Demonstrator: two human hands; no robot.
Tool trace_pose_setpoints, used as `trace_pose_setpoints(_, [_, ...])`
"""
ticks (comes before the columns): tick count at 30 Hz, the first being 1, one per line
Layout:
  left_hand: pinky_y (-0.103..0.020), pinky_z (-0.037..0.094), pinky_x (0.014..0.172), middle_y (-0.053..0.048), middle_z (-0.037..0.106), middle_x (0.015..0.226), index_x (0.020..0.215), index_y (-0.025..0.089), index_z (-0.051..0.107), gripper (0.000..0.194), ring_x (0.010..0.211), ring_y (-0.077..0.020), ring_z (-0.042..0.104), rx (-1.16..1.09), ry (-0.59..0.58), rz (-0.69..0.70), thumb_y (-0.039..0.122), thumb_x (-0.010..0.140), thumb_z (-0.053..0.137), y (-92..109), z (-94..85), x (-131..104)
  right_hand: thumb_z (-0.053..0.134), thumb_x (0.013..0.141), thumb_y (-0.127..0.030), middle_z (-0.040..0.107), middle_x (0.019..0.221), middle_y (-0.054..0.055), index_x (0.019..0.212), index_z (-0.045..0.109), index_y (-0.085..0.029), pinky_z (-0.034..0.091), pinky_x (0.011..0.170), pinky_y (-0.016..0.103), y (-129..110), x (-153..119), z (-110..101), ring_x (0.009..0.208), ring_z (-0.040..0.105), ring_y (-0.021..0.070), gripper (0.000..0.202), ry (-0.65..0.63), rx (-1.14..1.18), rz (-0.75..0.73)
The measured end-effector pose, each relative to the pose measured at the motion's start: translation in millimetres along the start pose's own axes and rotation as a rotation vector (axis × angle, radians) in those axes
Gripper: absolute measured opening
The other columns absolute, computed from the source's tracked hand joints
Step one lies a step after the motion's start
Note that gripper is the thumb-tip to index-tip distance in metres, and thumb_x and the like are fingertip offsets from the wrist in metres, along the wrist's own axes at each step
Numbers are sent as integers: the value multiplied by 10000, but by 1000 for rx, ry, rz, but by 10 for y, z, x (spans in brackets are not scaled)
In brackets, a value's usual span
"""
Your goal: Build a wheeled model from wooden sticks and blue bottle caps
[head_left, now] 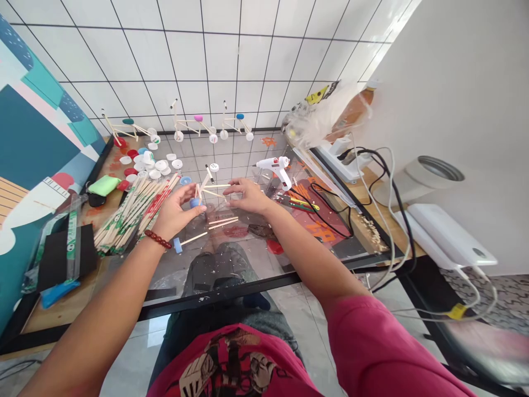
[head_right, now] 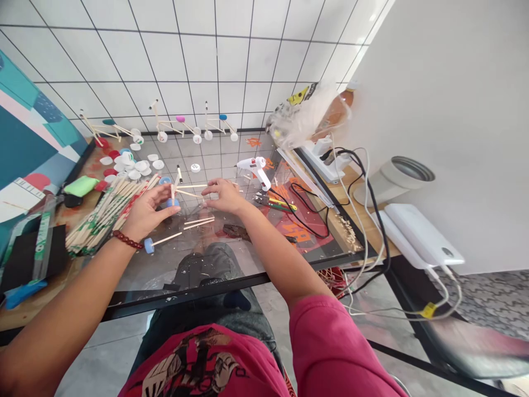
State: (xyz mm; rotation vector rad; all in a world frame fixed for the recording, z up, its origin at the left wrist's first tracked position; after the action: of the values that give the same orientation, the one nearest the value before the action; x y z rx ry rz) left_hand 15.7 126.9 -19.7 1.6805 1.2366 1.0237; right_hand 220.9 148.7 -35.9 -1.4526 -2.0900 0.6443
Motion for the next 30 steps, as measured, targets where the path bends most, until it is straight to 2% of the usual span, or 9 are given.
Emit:
trace_pose_setpoints(10, [-510, 432, 1157, -146, 636, 1392, 1361, 168, 592, 818, 1310, -326, 583, -15, -4, 0, 421, 634, 872, -18, -1, 7, 818, 749, -333, 615, 1304, 61, 1030, 790, -284, 313, 1163, 542, 21, 12, 9, 1321, 530, 302, 287, 15, 15, -13])
trace_pose_setpoints(17, [-520, 436, 1146, -141, 642, 1375, 1377, 178, 582, 864, 1290, -334, 591, -5, -17, -3, 431, 608, 885, 0, 11, 1, 855, 685, -359, 623, 1342, 89, 1136, 762, -246, 374, 1154, 511, 87, 58, 17, 1301, 568, 307, 474, 17, 33, -40])
trace_pose_setpoints(21, [-512, 431, 1149, -159, 621, 1401, 1419, 165, 543, 907, 1307, -334, 580, 16, -39, 19, 420, 617, 882, -34, 12, 8, 846, 680, -270, 617, 1374, 133, 1194, 738, -182, 415, 1146, 447, 126, 26, -165, 1281, 595, 282, 533, 29, 53, -44])
trace_pose_setpoints(24, [-502, 413, 1163, -167, 585, 1446, 1452, 171, 510, 937, 1341, -328, 554, 43, -73, 28, 422, 630, 882, -91, 25, 16, 768, 749, -209, 669, 1319, 121, 1161, 750, -181, 441, 1122, 445, 178, -94, -450, 1246, 622, 273, 414, 90, -5, 28])
trace_pose_setpoints(26, [-495, 403, 1170, -164, 568, 1468, 1460, 188, 504, 940, 1357, -323, 542, 35, -79, 29, 421, 632, 882, -124, 23, 24, 738, 773, -207, 732, 1194, 105, 1119, 767, -187, 496, 1047, 445, 210, -190, -575, 1143, 673, 280, 348, 80, -78, 95])
trace_pose_setpoints(28, [-491, 400, 1171, -158, 564, 1474, 1455, 207, 513, 938, 1363, -321, 537, 8, -69, 21, 412, 620, 888, -138, 11, 28, 753, 761, -215, 762, 1079, 98, 1092, 778, -177, 535, 961, 414, 204, -261, -599, 1029, 707, 276, 334, 33, -142, 134])
trace_pose_setpoints(30, [-491, 396, 1173, -154, 561, 1478, 1445, 220, 522, 928, 1362, -319, 539, -14, -58, 16, 405, 614, 890, -125, 1, 24, 793, 725, -215, 764, 1038, 94, 1107, 772, -161, 545, 912, 374, 135, -278, -537, 973, 713, 256, 386, -8, -157, 112])
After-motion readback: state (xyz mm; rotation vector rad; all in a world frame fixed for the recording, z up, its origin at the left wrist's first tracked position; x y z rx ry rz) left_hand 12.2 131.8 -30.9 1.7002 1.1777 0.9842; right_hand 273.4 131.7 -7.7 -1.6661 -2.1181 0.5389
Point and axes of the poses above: each hand's wrist, its own x-axis towards the middle knuckle, its own z-axis out of the palm, y = z × x, the point moved 9 cm from there along x, towards the middle knuckle
